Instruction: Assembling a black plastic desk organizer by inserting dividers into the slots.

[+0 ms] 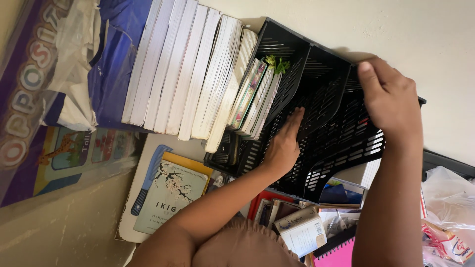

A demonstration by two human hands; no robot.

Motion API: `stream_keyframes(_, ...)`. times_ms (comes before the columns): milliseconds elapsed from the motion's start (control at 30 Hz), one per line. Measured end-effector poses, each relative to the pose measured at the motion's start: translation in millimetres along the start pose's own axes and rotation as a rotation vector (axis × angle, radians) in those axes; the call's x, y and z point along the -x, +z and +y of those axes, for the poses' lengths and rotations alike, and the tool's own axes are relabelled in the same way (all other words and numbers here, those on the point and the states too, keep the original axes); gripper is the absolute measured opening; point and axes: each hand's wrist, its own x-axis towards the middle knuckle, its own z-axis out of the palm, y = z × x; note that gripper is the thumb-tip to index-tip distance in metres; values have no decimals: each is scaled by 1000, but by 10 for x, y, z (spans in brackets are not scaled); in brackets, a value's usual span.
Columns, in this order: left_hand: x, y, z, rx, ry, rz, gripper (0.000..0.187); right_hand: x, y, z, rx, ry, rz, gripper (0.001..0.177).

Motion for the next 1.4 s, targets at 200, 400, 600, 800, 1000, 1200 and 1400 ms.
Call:
stream_keyframes(200,-1,7,-2,-14,-8,-13,82,-48,-82,-28,-8,98,-126,44)
stream_keyframes(400,-12,-24,39,-3,-35,-33,85,-92,-107,27,-15,120,-174,47)
stream_keyframes(600,1,27,-17,-28,-31,-32,86,-88,-161,-19,17,168,-224,49)
stream_keyframes(800,-10,12,-16,-29,-28,-29,86,-115,-161,26,-13,125,-240,48)
stream_keyframes(1000,-8,-41,50,-20,-11,-24,87,-122,-100,5,-81,195,-211,43)
stream_keyframes(1200,-60,-22,60,29,-139,-84,89,-104,-12,25,-230,164,-125,36)
stream_keyframes(1400,-34,-10,-28,-30,-43,-10,90,-21,-31,-6,-24,116,-57,28)
